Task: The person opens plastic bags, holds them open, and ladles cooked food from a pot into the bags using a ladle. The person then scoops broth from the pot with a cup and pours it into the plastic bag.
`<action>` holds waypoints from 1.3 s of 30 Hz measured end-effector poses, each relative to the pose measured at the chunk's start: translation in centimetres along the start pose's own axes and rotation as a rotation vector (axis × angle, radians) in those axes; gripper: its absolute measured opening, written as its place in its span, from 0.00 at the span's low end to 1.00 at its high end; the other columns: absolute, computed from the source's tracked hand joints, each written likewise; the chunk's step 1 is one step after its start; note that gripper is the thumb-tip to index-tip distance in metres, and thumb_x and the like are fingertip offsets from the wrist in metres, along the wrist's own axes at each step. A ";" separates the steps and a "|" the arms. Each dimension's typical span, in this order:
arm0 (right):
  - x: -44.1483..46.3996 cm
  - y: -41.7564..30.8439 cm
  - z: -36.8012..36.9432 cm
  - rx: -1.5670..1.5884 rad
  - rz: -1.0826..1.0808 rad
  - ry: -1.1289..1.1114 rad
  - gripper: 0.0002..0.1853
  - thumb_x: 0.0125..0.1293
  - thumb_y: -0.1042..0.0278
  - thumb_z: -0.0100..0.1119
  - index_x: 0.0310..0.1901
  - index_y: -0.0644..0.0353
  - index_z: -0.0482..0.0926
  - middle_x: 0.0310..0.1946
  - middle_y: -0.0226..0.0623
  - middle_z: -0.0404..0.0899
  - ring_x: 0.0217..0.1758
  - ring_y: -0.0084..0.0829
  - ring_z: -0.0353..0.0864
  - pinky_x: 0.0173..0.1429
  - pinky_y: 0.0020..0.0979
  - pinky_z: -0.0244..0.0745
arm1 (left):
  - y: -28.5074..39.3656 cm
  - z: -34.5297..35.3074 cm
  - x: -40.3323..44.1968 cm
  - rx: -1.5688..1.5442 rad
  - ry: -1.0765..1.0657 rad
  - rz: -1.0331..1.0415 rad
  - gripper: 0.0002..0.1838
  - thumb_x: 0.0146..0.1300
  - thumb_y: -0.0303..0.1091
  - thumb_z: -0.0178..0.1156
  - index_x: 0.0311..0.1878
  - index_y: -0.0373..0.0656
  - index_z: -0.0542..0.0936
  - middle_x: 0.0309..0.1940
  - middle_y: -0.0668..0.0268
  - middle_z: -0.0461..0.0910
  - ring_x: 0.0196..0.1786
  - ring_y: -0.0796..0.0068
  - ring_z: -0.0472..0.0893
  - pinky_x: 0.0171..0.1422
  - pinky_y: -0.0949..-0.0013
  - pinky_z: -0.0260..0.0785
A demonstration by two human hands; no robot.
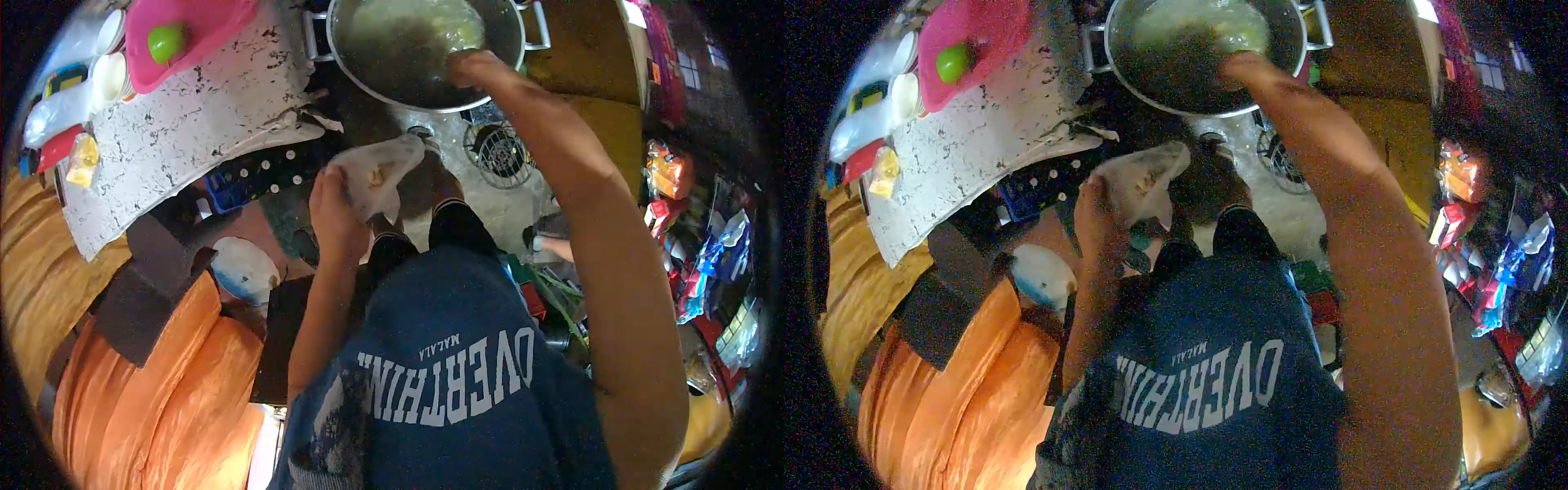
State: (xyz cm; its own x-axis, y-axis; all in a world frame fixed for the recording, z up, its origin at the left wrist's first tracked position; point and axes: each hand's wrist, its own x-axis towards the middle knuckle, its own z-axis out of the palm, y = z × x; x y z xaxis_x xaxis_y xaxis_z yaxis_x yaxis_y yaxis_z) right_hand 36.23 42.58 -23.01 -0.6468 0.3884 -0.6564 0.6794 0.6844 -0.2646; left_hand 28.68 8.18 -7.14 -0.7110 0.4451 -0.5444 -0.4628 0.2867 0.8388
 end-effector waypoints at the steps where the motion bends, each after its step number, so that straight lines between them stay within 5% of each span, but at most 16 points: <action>1: 0.2 -0.4 0.2 0.086 0.045 -0.018 0.12 0.57 0.62 0.57 0.40 0.56 0.82 0.31 0.38 0.83 0.32 0.31 0.84 0.29 0.34 0.79 | -0.3 -0.4 -0.2 0.026 -0.017 0.002 0.14 0.72 0.39 0.46 0.46 0.38 0.75 0.41 0.63 0.77 0.43 0.71 0.78 0.48 0.68 0.73; 3: 0.4 -1.1 0.7 0.259 0.136 -0.055 0.14 0.56 0.58 0.60 0.42 0.53 0.82 0.34 0.34 0.82 0.36 0.29 0.83 0.28 0.36 0.79 | -0.8 -0.8 -0.6 -0.357 0.026 -0.204 0.13 0.71 0.38 0.46 0.46 0.39 0.74 0.41 0.64 0.78 0.43 0.72 0.78 0.48 0.68 0.74; 6: 0.0 -0.7 1.3 0.434 0.234 -0.098 0.17 0.54 0.55 0.62 0.45 0.50 0.81 0.38 0.31 0.82 0.40 0.28 0.82 0.28 0.37 0.79 | -1.6 -1.9 -0.7 -0.286 0.045 -0.205 0.12 0.71 0.37 0.47 0.46 0.39 0.74 0.40 0.64 0.78 0.42 0.73 0.79 0.46 0.69 0.75; 8: -0.9 3.7 1.9 1.194 -0.051 -0.046 0.22 0.51 0.49 0.64 0.45 0.50 0.82 0.42 0.32 0.81 0.42 0.32 0.81 0.29 0.39 0.80 | -1.8 -2.1 -0.9 -0.328 0.059 -0.207 0.12 0.71 0.37 0.47 0.45 0.39 0.74 0.39 0.65 0.78 0.41 0.73 0.79 0.45 0.69 0.75; 9: -1.3 3.4 0.9 1.195 -0.051 -0.051 0.22 0.51 0.49 0.64 0.45 0.50 0.82 0.42 0.32 0.81 0.42 0.32 0.81 0.29 0.39 0.80 | -1.9 -2.3 -0.8 -0.358 0.068 -0.207 0.11 0.71 0.37 0.48 0.45 0.39 0.74 0.39 0.65 0.78 0.41 0.74 0.79 0.45 0.69 0.75; 13: -1.2 3.9 -1.1 1.022 -0.094 0.046 0.25 0.48 0.47 0.64 0.47 0.52 0.82 0.40 0.33 0.82 0.42 0.32 0.80 0.39 0.37 0.77 | -2.2 -3.2 -0.4 -0.403 0.017 -0.217 0.11 0.71 0.38 0.48 0.45 0.39 0.74 0.39 0.65 0.79 0.40 0.73 0.80 0.44 0.69 0.75; 16: 1.5 2.5 0.6 0.307 -0.222 0.212 0.13 0.53 0.58 0.60 0.34 0.58 0.84 0.28 0.36 0.82 0.32 0.30 0.80 0.33 0.32 0.73 | -1.7 -2.8 -0.2 -0.377 0.012 -0.185 0.11 0.72 0.37 0.48 0.45 0.39 0.74 0.40 0.64 0.79 0.41 0.73 0.80 0.46 0.69 0.76; 19: -0.1 -1.1 1.3 0.726 -0.333 0.192 0.11 0.59 0.63 0.53 0.34 0.60 0.83 0.28 0.38 0.82 0.31 0.30 0.81 0.29 0.30 0.73 | -1.5 -2.6 0.3 -0.359 0.030 -0.188 0.11 0.72 0.37 0.47 0.45 0.39 0.74 0.41 0.64 0.79 0.42 0.72 0.80 0.47 0.69 0.75; 20: 1.9 -3.2 1.3 -0.005 -0.281 -0.046 0.12 0.60 0.64 0.52 0.39 0.59 0.82 0.30 0.37 0.82 0.32 0.30 0.81 0.28 0.29 0.73 | -1.7 -2.7 0.3 0.054 0.021 0.026 0.11 0.72 0.37 0.47 0.46 0.39 0.74 0.41 0.64 0.79 0.42 0.73 0.80 0.47 0.69 0.75; 22: 2.3 -5.0 1.1 -0.725 -0.200 -0.283 0.13 0.61 0.65 0.51 0.45 0.57 0.80 0.31 0.37 0.82 0.32 0.29 0.81 0.27 0.28 0.72 | -1.8 -2.7 0.1 0.476 0.005 0.240 0.11 0.72 0.37 0.47 0.46 0.39 0.74 0.41 0.63 0.79 0.43 0.73 0.80 0.48 0.68 0.75; 24: 0.7 -5.6 0.3 -0.040 0.166 -0.227 0.17 0.60 0.69 0.54 0.52 0.54 0.77 0.34 0.38 0.82 0.30 0.31 0.81 0.25 0.30 0.72 | -1.8 -2.5 -0.1 0.539 0.032 0.320 0.12 0.72 0.37 0.47 0.46 0.39 0.74 0.41 0.63 0.79 0.43 0.73 0.80 0.49 0.68 0.75; 31: 4.5 -3.0 5.3 0.260 0.223 -0.085 0.16 0.57 0.72 0.53 0.48 0.58 0.78 0.33 0.44 0.82 0.24 0.38 0.78 0.23 0.37 0.71 | -1.8 -1.8 0.0 0.548 0.060 0.344 0.12 0.72 0.36 0.47 0.46 0.39 0.74 0.40 0.64 0.79 0.43 0.73 0.79 0.48 0.70 0.75; 34: 5.8 -3.4 7.1 -0.668 -0.438 -0.283 0.14 0.56 0.73 0.52 0.45 0.62 0.79 0.34 0.51 0.81 0.29 0.45 0.81 0.32 0.43 0.75 | -1.4 -1.6 0.1 0.551 0.048 0.236 0.11 0.71 0.36 0.47 0.47 0.39 0.74 0.41 0.64 0.79 0.43 0.73 0.79 0.49 0.69 0.74; 37: 6.8 -1.6 11.3 -0.553 -0.490 0.076 0.15 0.54 0.70 0.55 0.43 0.65 0.80 0.37 0.55 0.81 0.37 0.50 0.82 0.44 0.47 0.75 | -1.3 -1.7 0.4 0.262 0.028 0.034 0.12 0.71 0.36 0.48 0.48 0.39 0.74 0.42 0.63 0.78 0.43 0.72 0.79 0.50 0.68 0.74; 39: 3.4 -3.4 8.8 0.030 -0.357 0.296 0.17 0.52 0.66 0.56 0.43 0.65 0.80 0.40 0.53 0.81 0.42 0.51 0.82 0.49 0.46 0.75 | -1.7 -2.0 0.5 0.323 0.045 0.092 0.12 0.71 0.37 0.48 0.49 0.39 0.74 0.43 0.64 0.78 0.43 0.72 0.79 0.50 0.68 0.73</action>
State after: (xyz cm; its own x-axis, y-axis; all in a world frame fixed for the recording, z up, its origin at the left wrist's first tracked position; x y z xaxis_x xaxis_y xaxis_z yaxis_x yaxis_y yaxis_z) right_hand 34.77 36.13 -30.52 -0.9103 0.2942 -0.2912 0.4029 0.7909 -0.4606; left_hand 28.08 6.25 -8.80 -0.7679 0.4458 -0.4599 -0.2091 0.5043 0.8379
